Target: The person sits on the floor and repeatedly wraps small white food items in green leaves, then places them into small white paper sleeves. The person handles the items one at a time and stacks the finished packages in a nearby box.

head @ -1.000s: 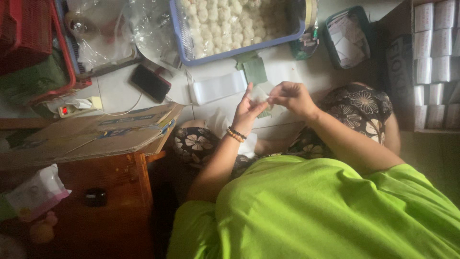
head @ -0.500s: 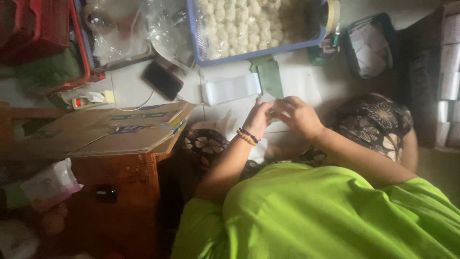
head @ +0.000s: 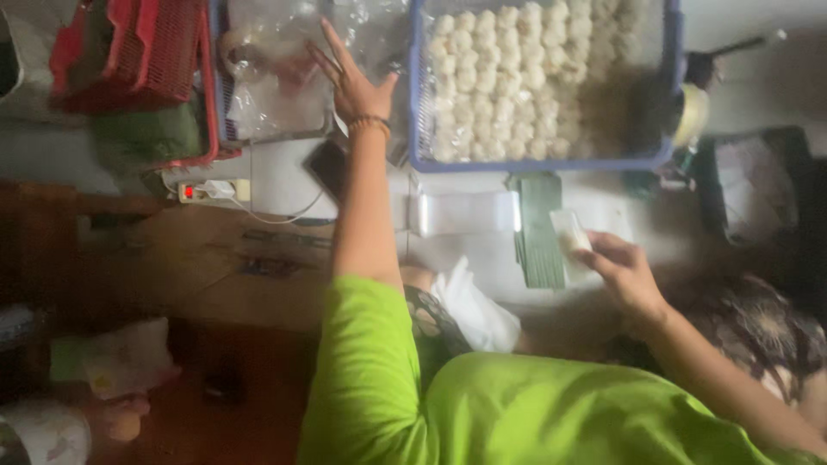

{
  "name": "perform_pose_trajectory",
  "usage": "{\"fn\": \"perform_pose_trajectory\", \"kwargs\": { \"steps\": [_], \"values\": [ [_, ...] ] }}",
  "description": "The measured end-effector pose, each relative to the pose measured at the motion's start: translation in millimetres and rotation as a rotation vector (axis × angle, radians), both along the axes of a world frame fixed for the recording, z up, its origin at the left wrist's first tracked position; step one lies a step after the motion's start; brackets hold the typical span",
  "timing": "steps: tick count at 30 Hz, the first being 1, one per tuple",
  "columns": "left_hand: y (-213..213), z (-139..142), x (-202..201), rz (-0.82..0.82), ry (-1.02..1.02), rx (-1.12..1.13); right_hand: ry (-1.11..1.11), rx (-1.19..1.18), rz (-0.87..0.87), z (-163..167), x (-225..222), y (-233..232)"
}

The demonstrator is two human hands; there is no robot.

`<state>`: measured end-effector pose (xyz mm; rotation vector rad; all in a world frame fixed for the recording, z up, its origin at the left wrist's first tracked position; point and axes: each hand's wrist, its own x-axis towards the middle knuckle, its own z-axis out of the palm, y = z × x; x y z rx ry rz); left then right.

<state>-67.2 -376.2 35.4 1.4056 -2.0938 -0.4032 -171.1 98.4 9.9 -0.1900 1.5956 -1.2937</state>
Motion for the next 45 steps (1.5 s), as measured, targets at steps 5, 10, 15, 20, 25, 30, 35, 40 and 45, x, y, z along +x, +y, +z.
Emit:
{"fn": "perform_pose_trajectory", "kwargs": {
  "steps": [5,10,15,20,25,30,35,40,45],
  "values": [
    [-69,-3,-9,0.136,-0.331,0.278,0.085,0.059,0.064,-21,-10,-9],
    [-142,-14,25,0.3,-0.386,0.196,-0.014,0.089,0.056,-52,-17,-8],
    [-226,67,144,0.51,-0.272,-0.078,-0.079,0.054,0.083,-67,-16,-5],
    [-179,84,287,0.535,-0.532,0.045,-0.161,0.08,0.094,-65,-6,-12],
    [-166,73,330,0.415,-0.774,0.148,-0.079,0.204,0.181,-67,1,-18],
    [-217,69,288,0.346,-0.994,0.258,-0.075,0.029,0.174,-73,5,-12],
    [-202,47,262,0.3,-1.167,0.345,-0.051,-0.12,0.116,-66,5,-9],
    [-173,121,286,0.197,-1.342,0.377,-0.062,-0.093,-0.039,-50,-7,-7],
    [-77,97,191,-0.383,-0.989,0.636,-0.157,-0.361,-0.25,-43,-24,10]
  ]
}}
